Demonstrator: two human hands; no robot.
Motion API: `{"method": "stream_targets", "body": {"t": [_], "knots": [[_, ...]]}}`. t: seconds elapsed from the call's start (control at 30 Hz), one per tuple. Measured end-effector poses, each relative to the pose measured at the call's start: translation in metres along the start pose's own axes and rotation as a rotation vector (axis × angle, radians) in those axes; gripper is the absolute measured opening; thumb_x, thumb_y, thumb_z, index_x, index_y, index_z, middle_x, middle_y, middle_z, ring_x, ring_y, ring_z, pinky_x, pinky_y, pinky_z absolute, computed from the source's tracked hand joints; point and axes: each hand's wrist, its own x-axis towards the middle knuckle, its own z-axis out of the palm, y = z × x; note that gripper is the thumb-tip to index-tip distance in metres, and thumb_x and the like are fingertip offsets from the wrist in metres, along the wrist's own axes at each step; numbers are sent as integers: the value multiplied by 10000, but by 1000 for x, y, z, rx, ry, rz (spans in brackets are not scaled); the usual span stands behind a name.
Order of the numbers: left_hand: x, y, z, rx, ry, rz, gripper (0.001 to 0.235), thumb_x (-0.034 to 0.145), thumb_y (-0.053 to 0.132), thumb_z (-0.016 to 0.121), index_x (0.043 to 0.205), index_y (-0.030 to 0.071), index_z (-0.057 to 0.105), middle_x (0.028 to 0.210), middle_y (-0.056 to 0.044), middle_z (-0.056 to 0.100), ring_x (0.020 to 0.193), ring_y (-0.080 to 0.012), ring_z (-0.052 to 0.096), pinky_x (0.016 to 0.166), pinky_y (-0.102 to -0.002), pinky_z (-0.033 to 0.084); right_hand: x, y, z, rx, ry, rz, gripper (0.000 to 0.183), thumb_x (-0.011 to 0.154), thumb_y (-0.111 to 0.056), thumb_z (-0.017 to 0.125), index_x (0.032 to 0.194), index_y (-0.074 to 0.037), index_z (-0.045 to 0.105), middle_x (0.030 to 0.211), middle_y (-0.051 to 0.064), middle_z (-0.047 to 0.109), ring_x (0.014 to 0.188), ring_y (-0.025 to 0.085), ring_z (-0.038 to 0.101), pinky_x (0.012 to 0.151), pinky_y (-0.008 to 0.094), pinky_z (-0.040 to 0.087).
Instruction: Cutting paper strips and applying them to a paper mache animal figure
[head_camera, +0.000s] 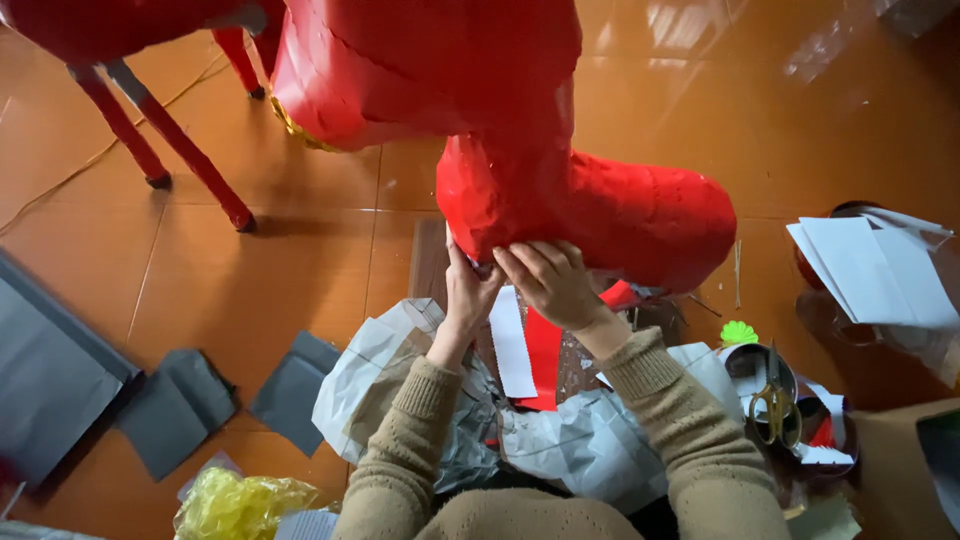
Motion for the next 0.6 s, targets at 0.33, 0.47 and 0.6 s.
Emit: {"method": "stream_targets", "body": {"t": [0.33,0.47,0.6], "knots": [[3,-19,3,15,22,-18,930,686,71,716,1494,17,259,594,-196,603,509,-294,640,452,-349,459,-16,16,-6,-60,19,46,348,828,-156,758,1165,-223,707,1212,14,564,1053,199,519,912,406,410],[3,-13,4,27,21,-48,928,692,68,708,1507,39,266,632,-174,634,545,-276,659,480,-340,481,-42,29,0,104,40,138,392,799,-184,784,1172,-132,675,1152,71,527,957,252,553,766,415,441],[3,-17,4,34,17,-46,962,673,56,711,1514,27,244,666,-211,643,576,-341,669,502,-422,494,-32,23,-20,39,54,200,404,771,-121,782,1155,-62,672,1164,109,523,1064,290,524,881,437,433]]}}
